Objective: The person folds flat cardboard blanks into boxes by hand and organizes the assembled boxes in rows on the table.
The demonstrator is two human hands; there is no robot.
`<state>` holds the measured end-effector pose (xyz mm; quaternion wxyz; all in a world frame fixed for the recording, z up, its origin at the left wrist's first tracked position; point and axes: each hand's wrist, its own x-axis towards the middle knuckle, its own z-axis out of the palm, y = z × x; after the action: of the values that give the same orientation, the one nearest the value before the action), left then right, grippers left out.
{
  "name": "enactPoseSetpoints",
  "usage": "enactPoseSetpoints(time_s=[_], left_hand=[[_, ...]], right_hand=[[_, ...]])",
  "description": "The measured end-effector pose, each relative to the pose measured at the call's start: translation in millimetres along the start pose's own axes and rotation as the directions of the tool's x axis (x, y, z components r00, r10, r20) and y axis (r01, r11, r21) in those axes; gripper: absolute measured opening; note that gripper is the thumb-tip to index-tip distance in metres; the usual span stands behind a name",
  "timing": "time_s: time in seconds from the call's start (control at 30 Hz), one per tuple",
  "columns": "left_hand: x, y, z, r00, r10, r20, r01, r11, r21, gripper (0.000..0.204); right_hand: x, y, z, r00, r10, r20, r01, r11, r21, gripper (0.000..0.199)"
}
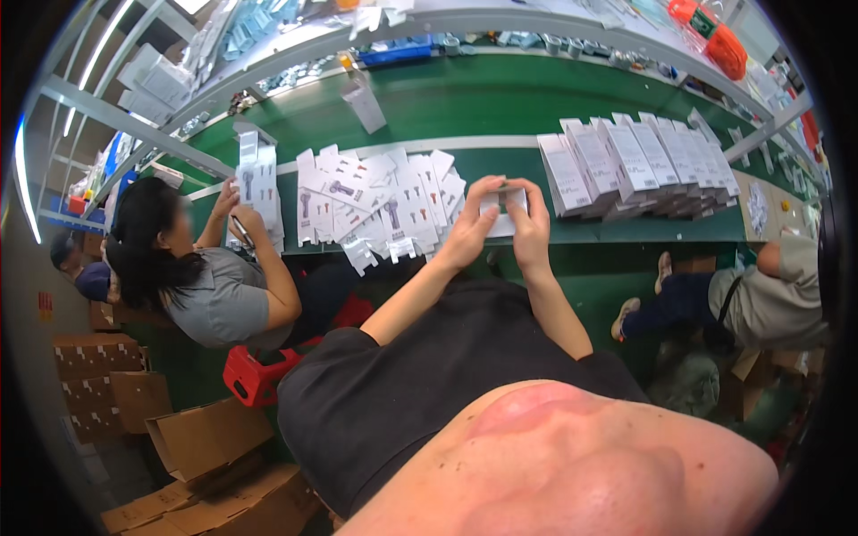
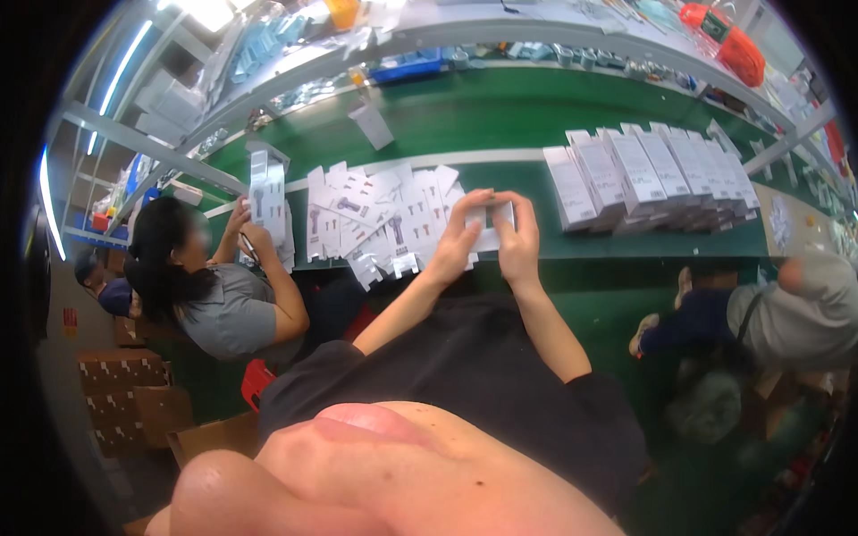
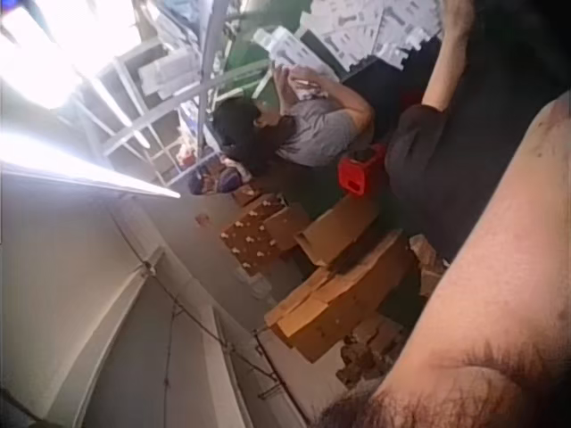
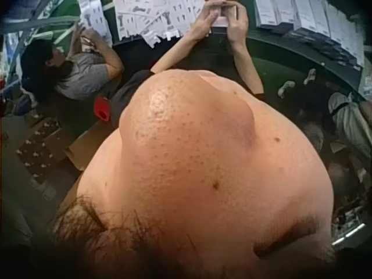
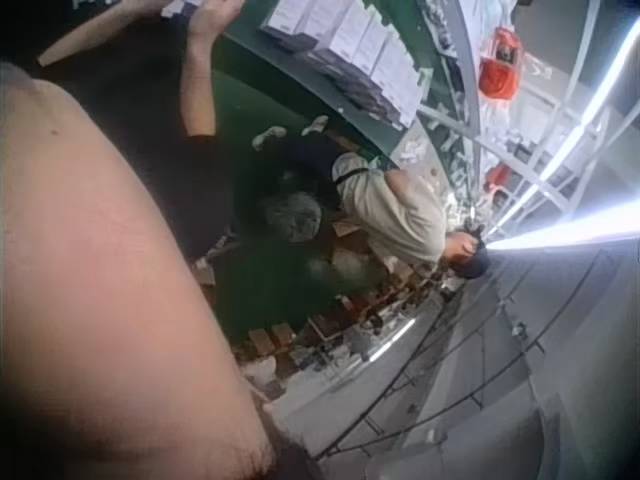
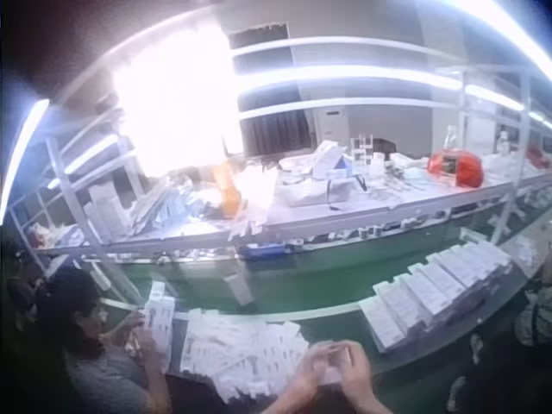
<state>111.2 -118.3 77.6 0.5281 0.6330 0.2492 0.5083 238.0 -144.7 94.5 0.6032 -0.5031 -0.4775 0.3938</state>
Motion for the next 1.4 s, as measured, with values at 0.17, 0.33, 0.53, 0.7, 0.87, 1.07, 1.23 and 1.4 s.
enactPoseSetpoints(time_s=[0.17,0.33,0.53,0.7,0.87,1.07,1.23,1.4], left_hand=[[0,-1,-11,0.995,-0.038,0.088,0.028,0.993,0.113,0.026],[-3,16,-9,0.984,-0.165,0.068,0.158,0.983,0.098,0.022],[-15,17,-8,0.968,-0.245,0.050,0.226,0.943,0.242,0.035],[-27,5,-32,0.964,-0.251,0.083,0.189,0.875,0.446,0.056],[-45,-42,-59,0.990,0.085,0.114,-0.140,0.460,0.877,0.080],[-94,-110,-149,0.780,-0.593,-0.203,0.385,0.199,0.901,0.089],[-131,-124,-167,0.886,-0.456,-0.087,0.200,0.205,0.958,0.072],[-127,-122,-158,0.929,-0.360,-0.091,0.209,0.305,0.929,0.059]], right_hand=[[8,11,-9,0.997,0.048,0.058,-0.062,0.960,0.273,0.044],[-2,-8,-2,0.997,0.070,0.025,-0.067,0.994,-0.088,0.050],[-2,1,-18,0.970,0.193,0.149,-0.204,0.977,0.067,0.049],[-7,-12,-20,0.978,0.160,0.136,-0.186,0.959,0.212,0.037],[-12,-6,-23,0.899,0.044,0.435,0.271,0.725,-0.633,0.045],[35,136,-67,0.921,-0.110,0.374,0.387,0.373,-0.843,0.049],[32,191,-83,0.923,-0.185,0.337,0.375,0.233,-0.897,0.053],[32,205,-85,0.957,-0.210,0.201,0.236,0.154,-0.960,0.055]])
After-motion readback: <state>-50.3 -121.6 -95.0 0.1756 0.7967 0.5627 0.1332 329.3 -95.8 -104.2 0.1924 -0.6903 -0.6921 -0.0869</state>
